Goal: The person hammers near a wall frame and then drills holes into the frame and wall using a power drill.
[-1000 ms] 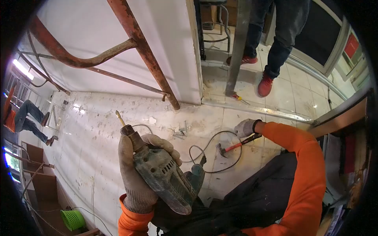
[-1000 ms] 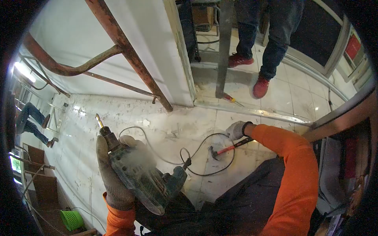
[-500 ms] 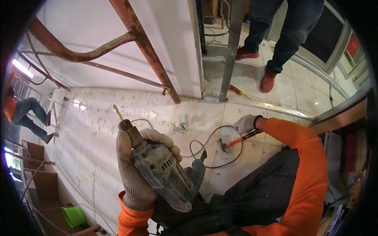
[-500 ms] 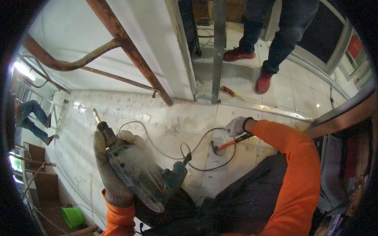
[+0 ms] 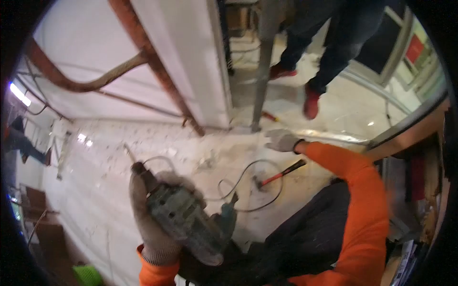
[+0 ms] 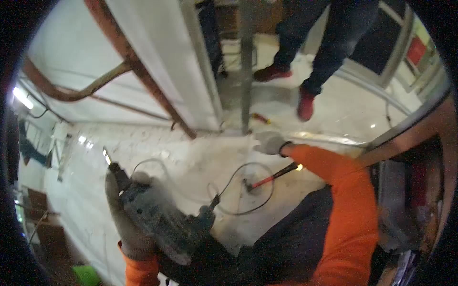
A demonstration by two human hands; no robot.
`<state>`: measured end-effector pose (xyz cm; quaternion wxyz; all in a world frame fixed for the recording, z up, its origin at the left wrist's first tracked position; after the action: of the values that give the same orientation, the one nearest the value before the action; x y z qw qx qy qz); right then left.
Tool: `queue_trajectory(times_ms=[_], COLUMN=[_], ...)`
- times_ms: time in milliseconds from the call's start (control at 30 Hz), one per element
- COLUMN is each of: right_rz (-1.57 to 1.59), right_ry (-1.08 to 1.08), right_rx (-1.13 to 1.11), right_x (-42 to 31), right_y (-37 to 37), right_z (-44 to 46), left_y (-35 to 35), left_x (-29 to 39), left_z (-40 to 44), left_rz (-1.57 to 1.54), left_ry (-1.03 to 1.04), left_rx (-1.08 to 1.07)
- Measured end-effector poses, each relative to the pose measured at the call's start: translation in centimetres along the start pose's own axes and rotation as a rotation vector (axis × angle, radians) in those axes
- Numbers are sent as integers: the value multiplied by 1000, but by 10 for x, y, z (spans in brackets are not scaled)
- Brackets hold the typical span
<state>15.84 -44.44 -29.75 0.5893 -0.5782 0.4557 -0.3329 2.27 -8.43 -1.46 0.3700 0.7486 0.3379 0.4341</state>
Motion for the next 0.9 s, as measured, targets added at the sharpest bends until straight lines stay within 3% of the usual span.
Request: queue_trajectory(times_ms=[33,67,200,333,367,467,567,667,800,900], right_rz=[-24,-62,172,268,241,365,228,438,359,374], right_ry=[-104,-95,67,119,221,355,465,354,403,360], right_rx=[228,191,334,390,297,229,141,260,297,324], right_x=[-2,11,5,46,68,19,41,49,69,38], right_y=[-18,-2,-63,-17,15,-67,-49,-38,-22,-66], right_z=[4,29,37,70,88,60,79,95,106,84], left_y=[1,0,1,9,22,57,48,48,43,32], left_x=[0,1,0,5,6,14,6,1,-1,-2], left_z=[-1,-1,5,-2,-3,-22,-17,-16,-18,-13], left_rz=[115,155,259,347,410,601,458,392,303,272], left_ry=[36,60,185,188,172,145,78,29,-26,-72], left_rx=[20,90,230,226,165,-2,74,79,106,35])
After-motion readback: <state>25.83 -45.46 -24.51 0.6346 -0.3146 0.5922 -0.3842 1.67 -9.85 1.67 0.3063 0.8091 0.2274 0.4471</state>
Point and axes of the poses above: each hand's wrist, its own z-axis towards the middle knuckle, its own y-axis out of the palm, x = y × z, the point moved 8 cm from there along z, towards the middle knuckle, and after that the axes turned 6 degrees about -z, right-handed, at the moved point
